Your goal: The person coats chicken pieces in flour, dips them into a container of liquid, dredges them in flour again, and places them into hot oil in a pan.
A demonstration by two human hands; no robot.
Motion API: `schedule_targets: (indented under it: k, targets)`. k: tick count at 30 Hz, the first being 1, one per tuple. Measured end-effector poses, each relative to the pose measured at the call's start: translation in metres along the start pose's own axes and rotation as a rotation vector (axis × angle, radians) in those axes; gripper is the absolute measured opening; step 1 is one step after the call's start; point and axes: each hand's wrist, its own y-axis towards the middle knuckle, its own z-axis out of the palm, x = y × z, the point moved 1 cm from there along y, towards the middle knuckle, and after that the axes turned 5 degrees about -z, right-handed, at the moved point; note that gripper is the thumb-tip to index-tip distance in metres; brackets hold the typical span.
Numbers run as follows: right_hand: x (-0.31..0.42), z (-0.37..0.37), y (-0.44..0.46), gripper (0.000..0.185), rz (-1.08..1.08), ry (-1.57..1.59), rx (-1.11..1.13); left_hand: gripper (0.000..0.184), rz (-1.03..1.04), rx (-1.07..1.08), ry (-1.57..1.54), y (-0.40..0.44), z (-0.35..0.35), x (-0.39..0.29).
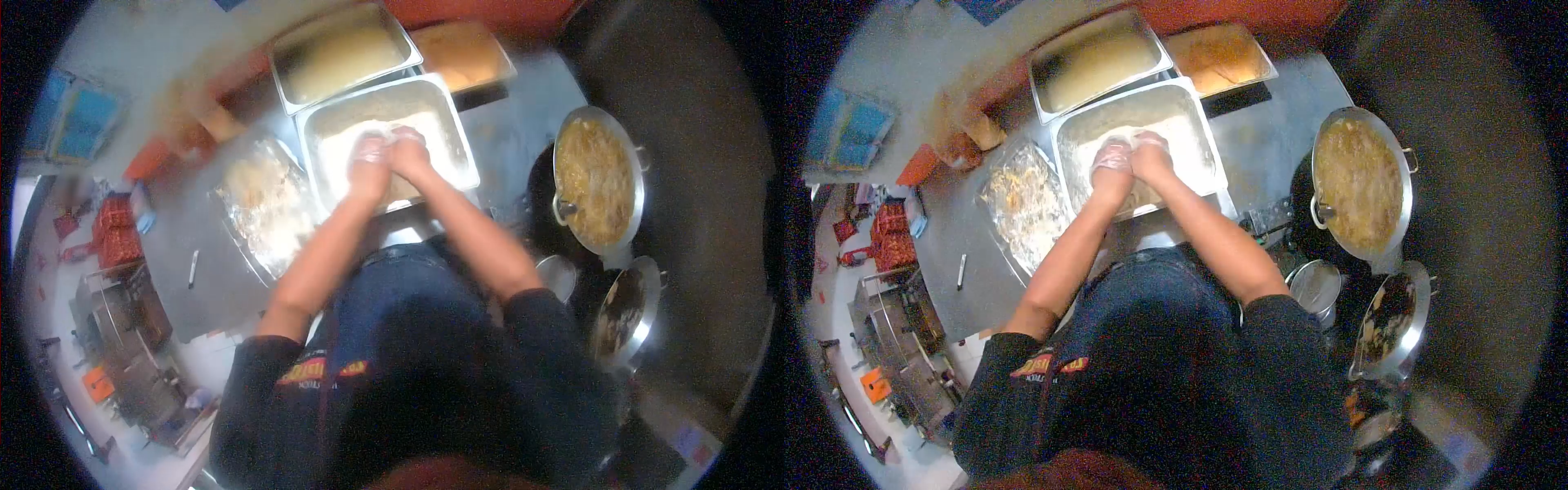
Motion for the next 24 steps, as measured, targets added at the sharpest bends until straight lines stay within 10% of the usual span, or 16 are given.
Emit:
schedule_targets:
  k: [3,5,11,14,16,24]
  targets:
    - [0.006,-0.055,-0.004,0.037,-0.071,-0.029,0.034,0.012,0.249,0.055,0.198,0.012,-0.055,-0.012]
    - [-0.012,-0.088,-0.008,0.035,-0.156,0.093,0.227,0.017,-0.087,0.179,-0.008,0.011,-0.082,-0.006]
    - [-0.011,-0.219,-0.048,0.028,-0.145,0.685,0.014,0.024,-0.013,0.098,0.25,-0.004,-0.082,0.014]
    - [-0.064,-0.284,-0.068,0.033,-0.109,0.237,-0.249,0.025,0.322,-0.067,0.257,-0.015,-0.056,0.07]
    - [-0.066,-0.334,-0.1,0.04,0.018,0.172,-0.312,0.028,-0.031,0.233,0.199,-0.009,-0.072,0.044]
    - [-0.262,-0.406,-0.135,0.036,0.278,-0.584,-0.121,0.032,-0.09,0.4,0.369,-0.001,-0.083,-0.004]
